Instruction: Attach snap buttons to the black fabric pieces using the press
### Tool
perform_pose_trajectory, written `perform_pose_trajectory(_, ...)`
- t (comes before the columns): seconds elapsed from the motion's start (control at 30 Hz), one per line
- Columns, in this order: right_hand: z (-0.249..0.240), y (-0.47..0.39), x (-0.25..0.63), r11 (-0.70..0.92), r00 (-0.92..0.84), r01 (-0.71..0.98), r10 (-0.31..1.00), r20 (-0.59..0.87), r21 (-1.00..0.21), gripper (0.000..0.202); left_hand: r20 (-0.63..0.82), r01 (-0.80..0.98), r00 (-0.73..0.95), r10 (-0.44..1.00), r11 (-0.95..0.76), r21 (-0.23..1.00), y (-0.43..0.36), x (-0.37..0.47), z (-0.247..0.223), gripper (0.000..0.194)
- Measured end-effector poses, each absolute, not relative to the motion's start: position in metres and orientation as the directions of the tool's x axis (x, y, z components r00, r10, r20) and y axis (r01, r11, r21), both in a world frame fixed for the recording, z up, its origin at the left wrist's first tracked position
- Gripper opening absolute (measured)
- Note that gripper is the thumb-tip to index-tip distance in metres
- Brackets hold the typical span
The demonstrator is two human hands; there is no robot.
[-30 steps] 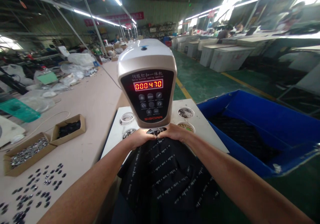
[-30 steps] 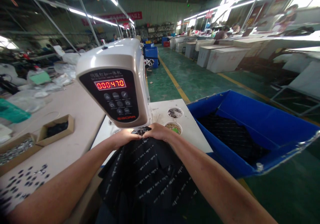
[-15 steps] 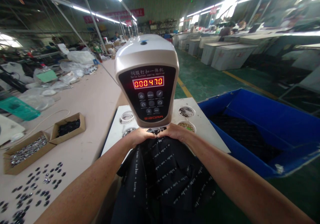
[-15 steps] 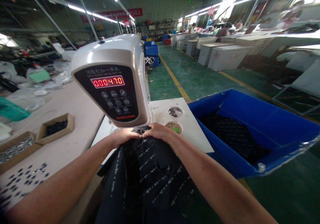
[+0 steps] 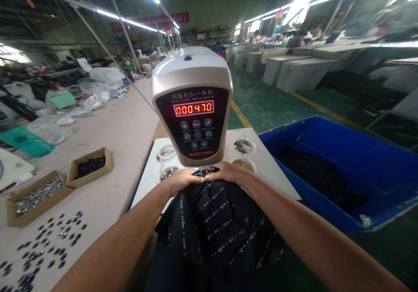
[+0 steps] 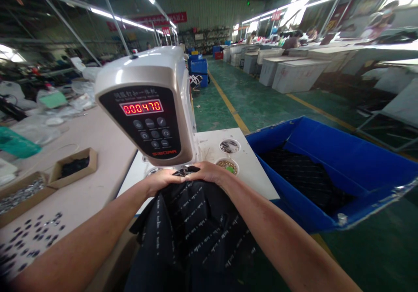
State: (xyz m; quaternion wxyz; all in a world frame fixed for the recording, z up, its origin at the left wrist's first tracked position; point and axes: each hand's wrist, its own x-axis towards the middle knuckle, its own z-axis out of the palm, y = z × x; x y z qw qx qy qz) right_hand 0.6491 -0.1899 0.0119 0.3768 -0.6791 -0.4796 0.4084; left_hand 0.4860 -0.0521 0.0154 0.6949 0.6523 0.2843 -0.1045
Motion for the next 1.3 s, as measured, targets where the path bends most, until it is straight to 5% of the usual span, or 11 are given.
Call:
perform_pose_trajectory(0.43, -0.015, -0.193, 0.626, -0.277, 0.443, 0.714, 0.89, 0.108, -0.643, 0.033, -0.508, 0.498, 0.836, 0.206, 0.103, 0.861, -0.045, 0.485, 0.008, 0.048)
perform_pose_trajectory(0.93, -0.02, -0.19, 0.62, -0.416, 0.463, 0.856, 0.881, 0.096, -0.307, 0.039, -0.486, 0.485, 0.858, 0.163, 0.049, 0.873, -0.038, 0.472, 0.003, 0.038)
perform_pose_trajectory(1.3, -0.023, -0.189, 0.618, -0.467, 0.514, 0.837, 0.85, 0.116, -0.284, 0.038, -0.454, 0.456, 0.872, 0.182, 0.033, 0.889, -0.036, 0.472, -0.003, 0.039)
